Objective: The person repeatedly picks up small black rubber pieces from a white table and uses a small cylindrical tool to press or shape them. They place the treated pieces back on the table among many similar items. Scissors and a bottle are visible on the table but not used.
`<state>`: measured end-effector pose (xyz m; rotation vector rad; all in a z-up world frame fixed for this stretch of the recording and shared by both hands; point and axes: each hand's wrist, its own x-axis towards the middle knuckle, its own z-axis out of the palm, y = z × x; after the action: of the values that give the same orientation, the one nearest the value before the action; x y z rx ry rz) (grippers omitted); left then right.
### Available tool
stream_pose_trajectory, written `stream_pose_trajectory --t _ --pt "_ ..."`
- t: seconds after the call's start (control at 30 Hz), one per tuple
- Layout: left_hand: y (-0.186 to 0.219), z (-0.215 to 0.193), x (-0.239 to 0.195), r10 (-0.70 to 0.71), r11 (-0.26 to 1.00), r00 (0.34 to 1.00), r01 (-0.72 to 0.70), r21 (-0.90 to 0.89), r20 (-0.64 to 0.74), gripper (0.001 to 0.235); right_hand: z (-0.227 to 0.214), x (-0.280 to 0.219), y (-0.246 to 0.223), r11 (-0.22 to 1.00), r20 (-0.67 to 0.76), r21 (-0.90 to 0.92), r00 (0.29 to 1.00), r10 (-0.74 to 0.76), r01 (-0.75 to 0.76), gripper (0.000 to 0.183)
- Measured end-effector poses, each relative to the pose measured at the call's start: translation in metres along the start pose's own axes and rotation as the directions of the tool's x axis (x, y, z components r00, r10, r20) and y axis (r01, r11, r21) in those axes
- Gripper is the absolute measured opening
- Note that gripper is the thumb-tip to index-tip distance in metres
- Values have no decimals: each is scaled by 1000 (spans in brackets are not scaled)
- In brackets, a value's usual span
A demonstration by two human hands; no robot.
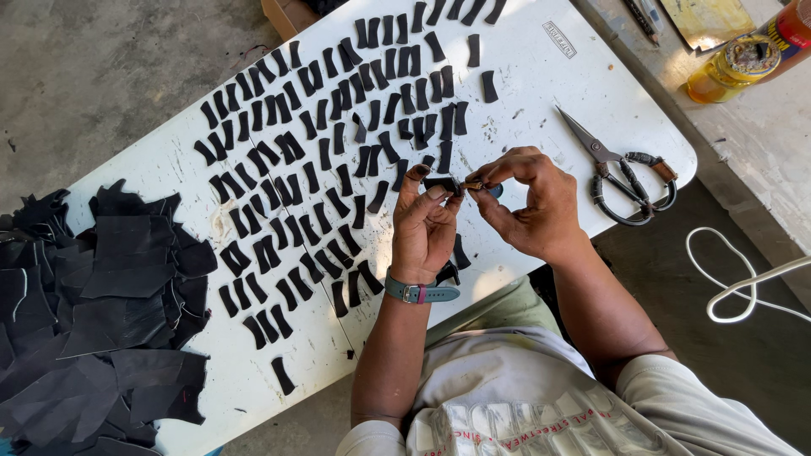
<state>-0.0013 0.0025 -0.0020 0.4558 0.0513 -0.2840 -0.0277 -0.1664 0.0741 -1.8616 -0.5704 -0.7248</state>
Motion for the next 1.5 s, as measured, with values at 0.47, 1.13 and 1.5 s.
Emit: stream_pose_trajectory --t 0.47,1.13,1.5 --pt "2 0 -3 25 999 999 -24 -28 42 52 0 -1 -8 988 57 -134 996 -65 72 40" --pt "7 -3 -12 141 933 981 -176 313 132 59 -9 -13 -11 920 281 128 903 325 -370 30" --pt "16 -4 -12 128 980 982 -147 135 142 19 -1 -24 6 847 118 460 964 238 -266 20"
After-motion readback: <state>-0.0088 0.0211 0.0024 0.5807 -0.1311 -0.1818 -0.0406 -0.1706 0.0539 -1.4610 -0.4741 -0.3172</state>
